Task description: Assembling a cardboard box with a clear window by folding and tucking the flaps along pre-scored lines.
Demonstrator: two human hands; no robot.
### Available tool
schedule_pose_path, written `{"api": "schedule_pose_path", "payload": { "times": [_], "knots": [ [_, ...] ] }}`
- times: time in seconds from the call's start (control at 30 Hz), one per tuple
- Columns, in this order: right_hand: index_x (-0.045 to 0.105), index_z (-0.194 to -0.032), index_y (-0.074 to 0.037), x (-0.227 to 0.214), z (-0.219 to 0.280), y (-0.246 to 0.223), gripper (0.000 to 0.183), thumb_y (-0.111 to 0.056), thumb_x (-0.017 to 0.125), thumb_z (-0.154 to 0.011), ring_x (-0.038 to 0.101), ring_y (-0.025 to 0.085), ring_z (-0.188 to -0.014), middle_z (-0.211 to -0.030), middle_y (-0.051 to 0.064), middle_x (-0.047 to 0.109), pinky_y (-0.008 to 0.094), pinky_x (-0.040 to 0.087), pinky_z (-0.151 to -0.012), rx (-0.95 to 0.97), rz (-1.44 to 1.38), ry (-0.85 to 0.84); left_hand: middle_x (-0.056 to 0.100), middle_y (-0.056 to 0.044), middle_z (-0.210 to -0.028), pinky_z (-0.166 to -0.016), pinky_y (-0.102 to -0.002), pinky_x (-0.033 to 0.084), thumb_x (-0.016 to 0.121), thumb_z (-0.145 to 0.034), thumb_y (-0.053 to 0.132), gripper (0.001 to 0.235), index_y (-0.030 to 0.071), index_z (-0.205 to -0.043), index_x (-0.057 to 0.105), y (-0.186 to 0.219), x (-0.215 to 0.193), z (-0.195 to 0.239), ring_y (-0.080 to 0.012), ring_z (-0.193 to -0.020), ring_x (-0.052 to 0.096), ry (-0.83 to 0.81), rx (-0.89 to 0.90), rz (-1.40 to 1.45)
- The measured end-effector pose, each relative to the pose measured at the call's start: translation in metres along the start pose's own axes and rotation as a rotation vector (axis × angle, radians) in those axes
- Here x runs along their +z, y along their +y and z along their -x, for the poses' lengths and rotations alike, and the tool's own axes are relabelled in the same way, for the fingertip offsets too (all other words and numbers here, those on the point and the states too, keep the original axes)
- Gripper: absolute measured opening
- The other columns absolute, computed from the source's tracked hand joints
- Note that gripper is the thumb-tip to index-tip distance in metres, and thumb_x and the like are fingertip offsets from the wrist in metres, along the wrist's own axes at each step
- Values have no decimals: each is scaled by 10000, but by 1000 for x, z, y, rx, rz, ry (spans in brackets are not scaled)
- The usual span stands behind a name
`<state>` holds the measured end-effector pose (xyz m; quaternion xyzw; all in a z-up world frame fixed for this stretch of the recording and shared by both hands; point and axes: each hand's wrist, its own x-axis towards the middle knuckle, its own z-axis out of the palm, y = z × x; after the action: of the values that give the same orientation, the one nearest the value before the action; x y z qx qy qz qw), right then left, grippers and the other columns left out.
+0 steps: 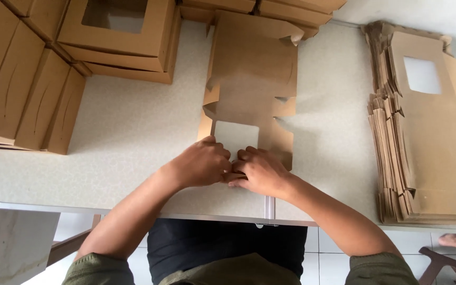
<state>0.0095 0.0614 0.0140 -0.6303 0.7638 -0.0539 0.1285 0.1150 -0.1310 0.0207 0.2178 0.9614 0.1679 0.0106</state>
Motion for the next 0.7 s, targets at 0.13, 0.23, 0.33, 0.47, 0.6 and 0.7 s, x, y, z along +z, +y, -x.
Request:
{"api": "schedule_pose_path", "payload": {
  "times": [0.13, 0.23, 0.33, 0.47, 0.6, 0.7],
  "knots": [
    [769, -954, -172, -19, -9, -5, 395, -546, 768, -827, 676, 252, -870, -924, 40, 662, 376, 570, -712, 119, -84, -164, 715, 31, -718, -871, -393, 481, 826, -803, 321, 142, 183, -800, 794, -8, -15, -1, -221, -751, 703, -63, 16, 114],
    [676, -792, -160, -25, -11, -1, 437, -584, 782, -807, 655, 274, -784, -832, 20, 582, 397, 547, -668, 159, -185, -249, 744, -20, -758, -964, -404, 446, 818, -830, 336, 186, 150, -831, 809, -7, -16, 0, -243, -789, 704, -127, -55, 167],
    [628, -797, -183, -35, -13, -3, 398, -540, 803, -818, 673, 268, -806, -831, 6, 579, 403, 551, -682, 177, -210, -271, 714, -2, -673, -964, -375, 441, 867, -741, 465, 277, 197, -747, 799, -14, 1, 8, -209, -683, 681, -64, -140, -115],
    [612, -786, -181, -39, -17, -3, 383, -508, 810, -818, 695, 270, -833, -832, 4, 595, 400, 556, -691, 195, -229, -319, 721, -26, -687, -951, -397, 466, 862, -762, 517, 320, 202, -809, 827, -10, -2, 17, -210, -669, 678, -85, -250, -184],
    [618, -854, -174, -42, -25, -2, 408, -500, 848, -769, 720, 304, -929, -869, 38, 636, 406, 566, -761, 286, -257, -364, 760, -39, -754, -919, -389, 490, 789, -842, 445, 256, 201, -890, 844, -6, -17, 5, -217, -746, 712, -205, -287, -189],
    [609, -878, -179, -48, -27, -9, 361, -421, 866, -801, 724, 275, -959, -900, 15, 657, 384, 557, -785, 294, -237, -384, 756, -34, -752, -906, -402, 489, 769, -848, 419, 238, 206, -922, 845, -13, -16, -1, -229, -738, 705, -302, -279, -130]
  ]
}}
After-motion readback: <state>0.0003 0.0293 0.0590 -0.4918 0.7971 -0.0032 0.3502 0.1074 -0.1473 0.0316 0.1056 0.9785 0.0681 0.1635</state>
